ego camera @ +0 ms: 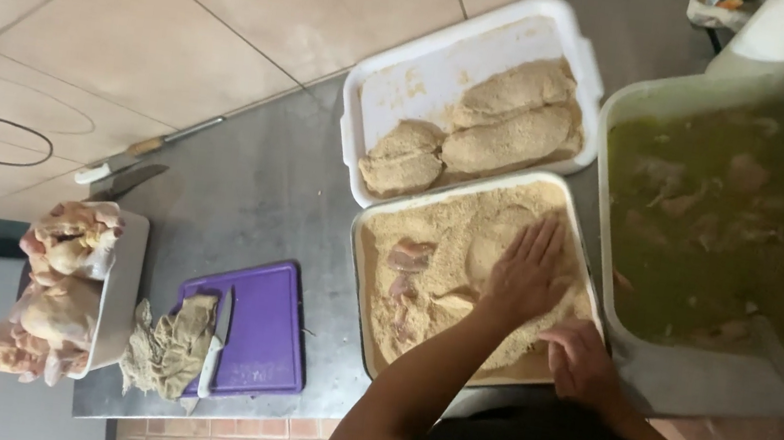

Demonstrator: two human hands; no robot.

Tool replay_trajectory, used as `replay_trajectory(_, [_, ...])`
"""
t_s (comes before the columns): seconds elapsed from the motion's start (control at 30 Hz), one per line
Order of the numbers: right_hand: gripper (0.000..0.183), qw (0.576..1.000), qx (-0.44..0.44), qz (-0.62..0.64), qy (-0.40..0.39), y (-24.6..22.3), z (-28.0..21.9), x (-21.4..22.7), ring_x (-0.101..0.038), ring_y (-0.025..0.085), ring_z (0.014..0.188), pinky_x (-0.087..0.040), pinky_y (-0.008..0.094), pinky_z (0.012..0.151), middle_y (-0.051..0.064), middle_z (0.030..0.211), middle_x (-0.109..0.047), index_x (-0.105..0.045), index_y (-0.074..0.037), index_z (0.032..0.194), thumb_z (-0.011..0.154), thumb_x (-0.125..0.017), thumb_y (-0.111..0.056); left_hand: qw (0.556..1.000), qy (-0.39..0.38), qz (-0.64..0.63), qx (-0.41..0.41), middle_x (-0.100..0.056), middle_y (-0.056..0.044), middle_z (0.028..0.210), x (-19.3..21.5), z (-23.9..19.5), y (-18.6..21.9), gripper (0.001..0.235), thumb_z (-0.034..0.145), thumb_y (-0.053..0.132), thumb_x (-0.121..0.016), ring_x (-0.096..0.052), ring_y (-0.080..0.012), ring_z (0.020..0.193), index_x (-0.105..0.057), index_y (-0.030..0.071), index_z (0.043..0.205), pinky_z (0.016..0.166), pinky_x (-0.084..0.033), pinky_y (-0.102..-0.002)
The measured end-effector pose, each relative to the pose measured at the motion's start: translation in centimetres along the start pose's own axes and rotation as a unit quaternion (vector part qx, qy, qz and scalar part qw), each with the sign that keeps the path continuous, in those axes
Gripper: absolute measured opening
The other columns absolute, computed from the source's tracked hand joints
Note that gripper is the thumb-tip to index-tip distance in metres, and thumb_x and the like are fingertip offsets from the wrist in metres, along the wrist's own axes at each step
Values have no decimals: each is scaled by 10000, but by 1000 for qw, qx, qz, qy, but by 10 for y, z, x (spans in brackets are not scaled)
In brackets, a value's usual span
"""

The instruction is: Breading chicken cutlets by dipping them in a liquid mixture and coating them with breadcrumbs on a stainless steel counter.

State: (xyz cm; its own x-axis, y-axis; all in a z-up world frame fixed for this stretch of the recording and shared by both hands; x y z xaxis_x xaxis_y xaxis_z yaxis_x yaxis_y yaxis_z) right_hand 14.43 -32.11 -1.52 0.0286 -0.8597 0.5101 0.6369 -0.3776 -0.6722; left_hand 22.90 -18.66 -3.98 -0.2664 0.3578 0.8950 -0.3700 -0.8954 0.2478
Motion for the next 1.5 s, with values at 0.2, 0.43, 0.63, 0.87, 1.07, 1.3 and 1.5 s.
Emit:
replay_trajectory(0.2, [198,999,2,35,18,-7,8,5,-628,246,857,-558,345,863,19,942,-611,-680,-133,993,1017,-489,-85,999,-22,35,-16,-342,-241,1643,6,2,6,833,994,596,-238,-351,-407,1531,-249,53,1625,1323,-199,-501])
replay_trajectory(0.43, [196,990,-72,117,14,0,-1,5,-655,224,927,-547,365,932,5,976,-593,-678,-130,1010,1043,-486,-107,977,89,163,-108,-541,-226,1503,10,-32,46,546,1048,325,-366,-565,-411,1384,-491,66,1512,1174,-414,-537])
replay_trajectory(0.63, [175,991,-83,101,-29,-10,9,5,-640,225,934,-519,354,952,13,972,-604,-684,-147,1037,1051,-512,-175,994,-69,65,-51,-258,-253,1694,12,-39,45,709,1000,281,-396,-305,-399,1561,-204,36,1637,1287,-216,-471])
replay_trajectory(0.87, [213,984,-142,70,-79,0,89,-13,-614,436,982,-488,535,937,226,962,-589,-602,26,1139,1087,-479,-139,987,130,14,90,-422,-248,1573,37,-82,-26,668,970,231,-545,-431,-421,1440,-362,25,1578,1203,-321,-523])
replay_trajectory(1.07, [400,947,-132,-231,-178,69,175,-92,-664,462,1007,-538,536,867,303,1014,-653,-631,150,1167,925,-623,-168,952,-55,25,300,-338,-218,1628,153,-132,-75,673,1041,350,-399,-377,-346,1482,-224,33,1608,1196,-302,-500])
replay_trajectory(1.3, [416,811,-320,-284,-400,75,189,-101,-688,229,981,-610,282,730,148,1159,-624,-611,34,1228,886,-746,-161,949,28,-50,309,-371,-178,1622,161,-184,-91,657,1068,425,-293,-370,-330,1485,-219,52,1604,1198,-280,-476])
replay_trajectory(1.5, [205,859,-227,-150,-434,-9,179,-34,-479,69,451,-333,236,466,-25,816,-783,-764,-172,1150,966,-688,-218,944,76,-83,311,-379,-237,1600,167,-189,-95,670,1077,419,-272,-409,-396,1452,-207,-5,1591,1219,-284,-497])
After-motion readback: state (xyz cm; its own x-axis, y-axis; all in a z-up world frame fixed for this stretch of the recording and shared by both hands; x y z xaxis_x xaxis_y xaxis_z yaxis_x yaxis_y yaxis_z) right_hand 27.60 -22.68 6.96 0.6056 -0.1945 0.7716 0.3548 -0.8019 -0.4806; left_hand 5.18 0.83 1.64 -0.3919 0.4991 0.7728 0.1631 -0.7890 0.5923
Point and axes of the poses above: each hand's wrist, its own z-axis towards the middle knuckle, its own x-axis out of the back of the hand, y = z × x, the point moved 5 cm from there along z, towards the middle knuckle
